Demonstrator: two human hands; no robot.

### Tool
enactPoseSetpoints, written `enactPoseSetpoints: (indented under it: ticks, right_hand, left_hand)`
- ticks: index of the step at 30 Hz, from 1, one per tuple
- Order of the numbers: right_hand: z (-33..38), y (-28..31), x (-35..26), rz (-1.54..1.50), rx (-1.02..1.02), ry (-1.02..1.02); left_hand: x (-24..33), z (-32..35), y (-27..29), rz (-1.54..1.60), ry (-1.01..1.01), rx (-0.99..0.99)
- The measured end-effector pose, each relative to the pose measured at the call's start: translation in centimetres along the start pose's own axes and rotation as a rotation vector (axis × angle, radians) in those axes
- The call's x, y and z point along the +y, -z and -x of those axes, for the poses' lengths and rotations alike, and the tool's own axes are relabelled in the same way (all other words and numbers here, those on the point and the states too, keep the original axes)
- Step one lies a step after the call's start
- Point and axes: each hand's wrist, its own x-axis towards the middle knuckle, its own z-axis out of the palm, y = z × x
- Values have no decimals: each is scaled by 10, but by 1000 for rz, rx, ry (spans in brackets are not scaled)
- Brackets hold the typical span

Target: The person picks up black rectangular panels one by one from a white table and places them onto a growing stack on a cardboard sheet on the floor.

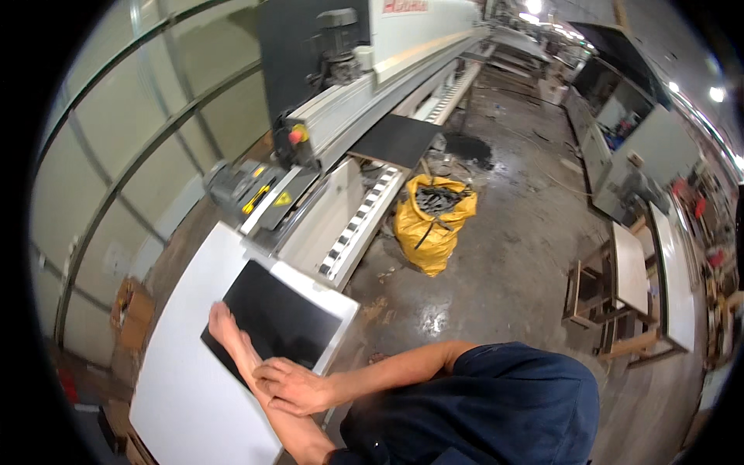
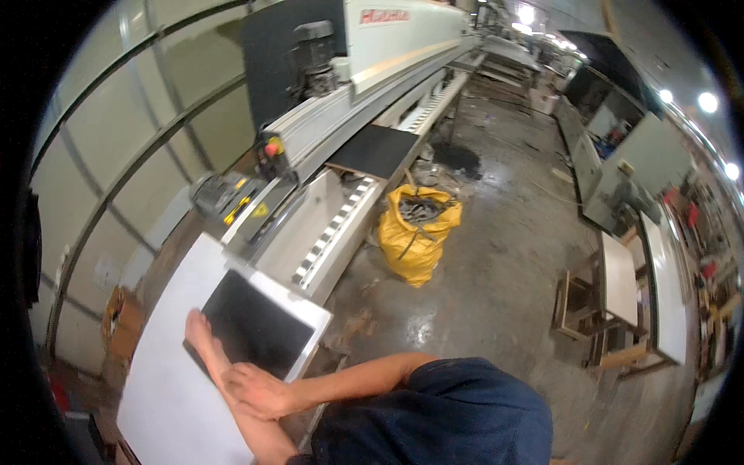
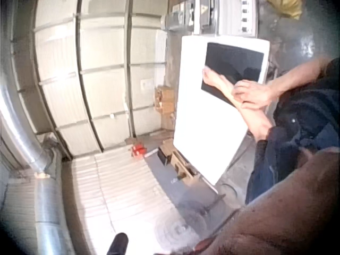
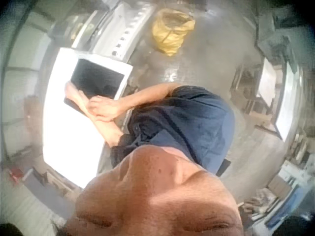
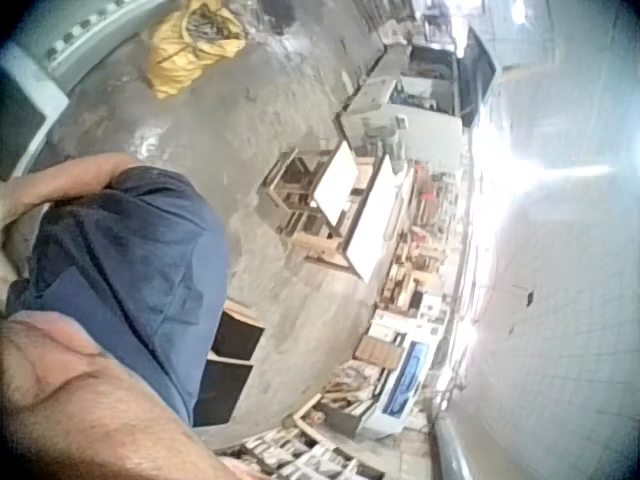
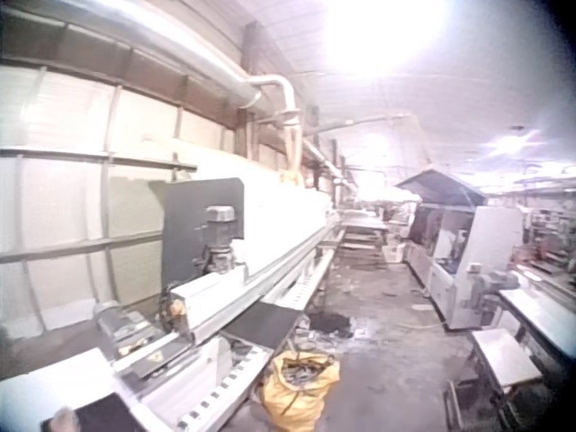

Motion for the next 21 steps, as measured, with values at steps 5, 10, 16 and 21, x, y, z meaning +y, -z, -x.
enactPoseSetpoints:
  ticks: [5, 10, 16, 21]
  right_hand:
    - [28, -11, -15, -130, 81, 163]
    - [21, 10, -57, -144, -19, 167]
    - [40, 6, -57, -312, -73, 134]
    - [27, -8, -58, -691, 62, -77]
  left_hand:
    - [25, -59, 18, 562, 320, 19]
    - [88, -92, 62, 1248, 259, 109]
    - [133, -81, 97, 1617, -17, 41]
    - [170, -73, 132, 1718, -202, -1]
